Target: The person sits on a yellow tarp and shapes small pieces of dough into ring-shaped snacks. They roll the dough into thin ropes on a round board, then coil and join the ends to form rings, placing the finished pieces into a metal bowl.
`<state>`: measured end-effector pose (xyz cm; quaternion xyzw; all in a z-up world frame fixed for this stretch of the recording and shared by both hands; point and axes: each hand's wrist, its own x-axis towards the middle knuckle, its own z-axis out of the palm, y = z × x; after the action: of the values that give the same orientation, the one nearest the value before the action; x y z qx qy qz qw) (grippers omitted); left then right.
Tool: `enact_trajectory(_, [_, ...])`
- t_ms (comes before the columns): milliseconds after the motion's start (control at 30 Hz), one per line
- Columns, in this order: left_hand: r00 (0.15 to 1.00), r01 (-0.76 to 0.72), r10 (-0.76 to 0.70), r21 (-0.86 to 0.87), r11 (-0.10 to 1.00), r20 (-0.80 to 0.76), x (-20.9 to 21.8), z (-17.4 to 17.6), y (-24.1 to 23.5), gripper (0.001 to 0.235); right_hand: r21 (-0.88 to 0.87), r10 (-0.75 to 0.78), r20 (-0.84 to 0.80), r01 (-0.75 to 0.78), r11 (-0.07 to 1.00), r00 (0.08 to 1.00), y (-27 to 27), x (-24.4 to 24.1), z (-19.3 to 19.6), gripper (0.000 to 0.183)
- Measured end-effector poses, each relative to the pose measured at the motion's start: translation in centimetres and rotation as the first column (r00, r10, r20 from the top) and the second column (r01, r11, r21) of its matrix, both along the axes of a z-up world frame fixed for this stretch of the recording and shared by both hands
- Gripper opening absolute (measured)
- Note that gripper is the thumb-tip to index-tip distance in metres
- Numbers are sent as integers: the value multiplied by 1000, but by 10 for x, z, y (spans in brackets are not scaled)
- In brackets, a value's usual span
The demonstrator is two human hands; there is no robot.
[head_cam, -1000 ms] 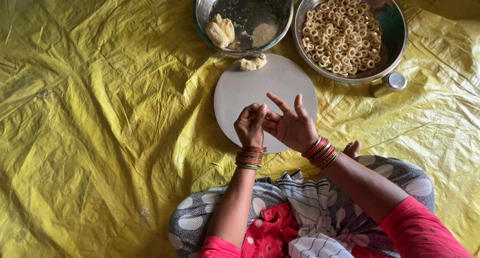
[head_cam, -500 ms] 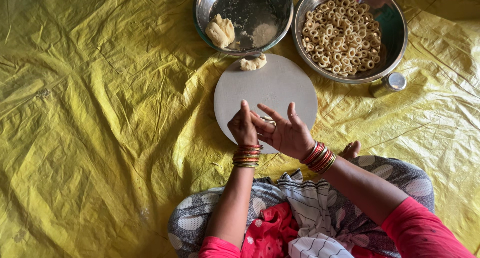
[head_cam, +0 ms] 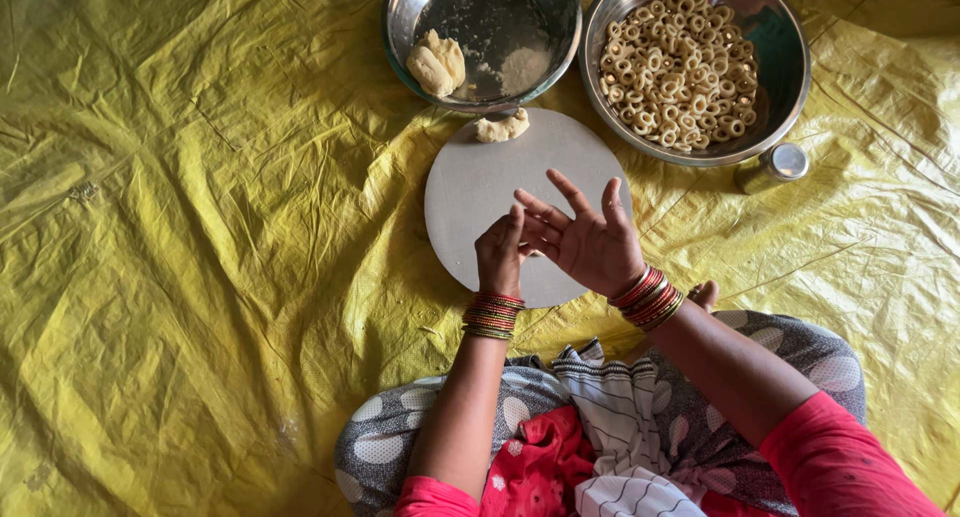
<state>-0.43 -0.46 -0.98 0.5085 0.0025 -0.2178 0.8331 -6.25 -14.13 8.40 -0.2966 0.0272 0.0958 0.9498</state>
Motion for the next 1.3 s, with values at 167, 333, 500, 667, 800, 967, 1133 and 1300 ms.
enact_trajectory(167, [994, -16, 17, -16, 1000, 107, 0, 7, 2, 22, 12, -16, -7, 16, 1000, 1000, -4, 1, -6, 89])
enact_trajectory(333, [958, -123, 109, 37, 992, 264, -5, 14, 1, 31, -4, 22, -3, -22, 1000, 1000, 3, 0, -8, 90])
enact_trajectory(500, [947, -200, 168, 91, 976, 274, -10, 13, -2, 35, -3, 40, -35, -40, 999, 999, 10, -2, -6, 92])
enact_trajectory(667, [947, -291, 258, 168, 942, 192, -13, 4, -7, 49, -4, 74, -41, -74, 997, 996, 15, -3, -5, 92])
enact_trajectory(800, [951, -306, 288, 218, 927, 109, -7, -15, -3, 57, -5, 103, -53, -103, 995, 993, 20, -4, -5, 90])
enact_trajectory(967, [967, -256, 253, 124, 959, 42, 7, -30, 3, 60, -56, 82, 24, -80, 995, 996, 5, 0, -15, 89])
enact_trajectory(1133, [974, -82, 45, -162, 983, -222, 18, -11, 13, 87, -495, -190, -33, 149, 856, 981, -18, 10, -32, 89])
enact_trajectory(1300, [989, 42, -68, -184, 982, -134, 0, 8, -6, 93, -784, -50, 69, 85, 615, 996, 28, -14, -49, 76])
